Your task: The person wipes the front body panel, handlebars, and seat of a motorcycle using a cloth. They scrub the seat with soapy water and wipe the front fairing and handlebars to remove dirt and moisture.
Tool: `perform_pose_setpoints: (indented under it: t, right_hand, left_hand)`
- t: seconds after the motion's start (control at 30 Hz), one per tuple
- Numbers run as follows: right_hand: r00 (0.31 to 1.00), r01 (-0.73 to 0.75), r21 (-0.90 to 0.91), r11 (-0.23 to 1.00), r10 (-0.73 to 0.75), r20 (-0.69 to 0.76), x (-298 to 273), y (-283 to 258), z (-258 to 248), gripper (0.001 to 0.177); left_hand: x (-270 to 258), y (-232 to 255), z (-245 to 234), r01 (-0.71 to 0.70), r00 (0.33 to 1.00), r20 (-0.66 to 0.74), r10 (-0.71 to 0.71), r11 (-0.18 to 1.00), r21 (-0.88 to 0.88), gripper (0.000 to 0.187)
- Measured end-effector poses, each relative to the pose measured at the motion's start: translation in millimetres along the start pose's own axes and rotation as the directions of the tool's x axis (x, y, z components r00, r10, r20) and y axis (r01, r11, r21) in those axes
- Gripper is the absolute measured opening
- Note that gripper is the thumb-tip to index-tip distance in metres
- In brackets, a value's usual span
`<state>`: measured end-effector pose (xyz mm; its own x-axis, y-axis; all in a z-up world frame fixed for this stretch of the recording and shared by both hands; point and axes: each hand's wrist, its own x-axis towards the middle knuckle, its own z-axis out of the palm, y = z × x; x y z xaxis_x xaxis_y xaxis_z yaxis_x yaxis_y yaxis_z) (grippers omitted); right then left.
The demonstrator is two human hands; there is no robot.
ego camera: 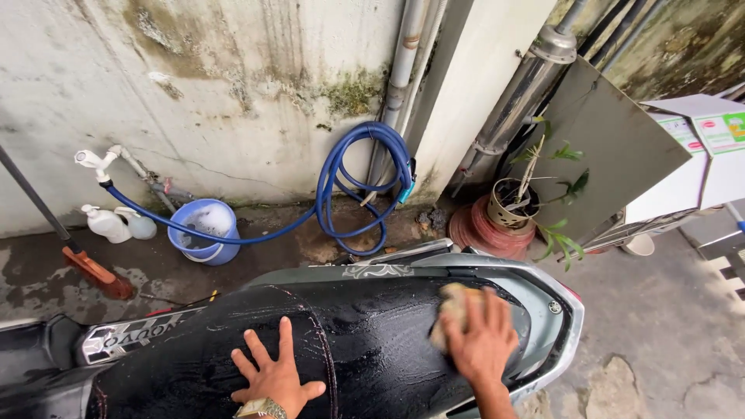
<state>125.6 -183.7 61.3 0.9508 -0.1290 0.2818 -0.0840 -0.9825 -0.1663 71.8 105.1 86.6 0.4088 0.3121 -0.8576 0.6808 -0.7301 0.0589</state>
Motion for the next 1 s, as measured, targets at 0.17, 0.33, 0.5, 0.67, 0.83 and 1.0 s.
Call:
perform_pose_setpoints:
  t: [0.17, 0.33, 0.5, 0.67, 0.83, 1.0]
  right_hand:
    - [0.967, -0.252, 0.045, 0.967, 0.253, -0.021, -1.3, -23.3, -5.0, 0.043]
    - [0.866, -0.501, 0.144, 0.854, 0.496, 0.071, 14.2, -9.3, -7.0, 0.052]
    - [0.979, -0.087, -0.045, 0.995, 0.094, 0.182, 0.4, -0.9, -15.0, 0.055]
    - [0.778, -0.625, 0.150, 0.766, 0.627, 0.038, -5.6, -3.7, -0.2, 0.058]
    - [0.990, 0.103, -0.074, 0.992, -0.094, 0.108, -36.5, 25.9, 9.3, 0.059]
    - [0.914, -0.215, 0.031, 0.976, 0.212, -0.345, -66.9, -3.2, 32.8, 0.054]
  left_hand:
    - [-7.9, -1.6, -8.5, -0.010, 1.000, 0.022, 0.008, 0.998, 0.056, 0.123]
    - [-17.2, 2.1, -18.8, 0.049, 0.994, 0.092, -0.054, 0.998, 0.050, 0.115]
    - [-7.8, 0.5, 2.5, 0.039, 0.991, -0.130, -0.026, 0.994, 0.097, 0.106]
    - [-6.1, -7.5, -10.8, -0.001, 0.999, 0.044, -0.003, 0.996, 0.090, 0.116]
    - [-10.7, -2.3, -9.8, 0.008, 1.000, 0.014, -0.008, 0.999, 0.052, 0.119]
    - [-8.0, -4.8, -4.6, 0.004, 1.000, -0.023, -0.003, 0.999, 0.054, 0.122]
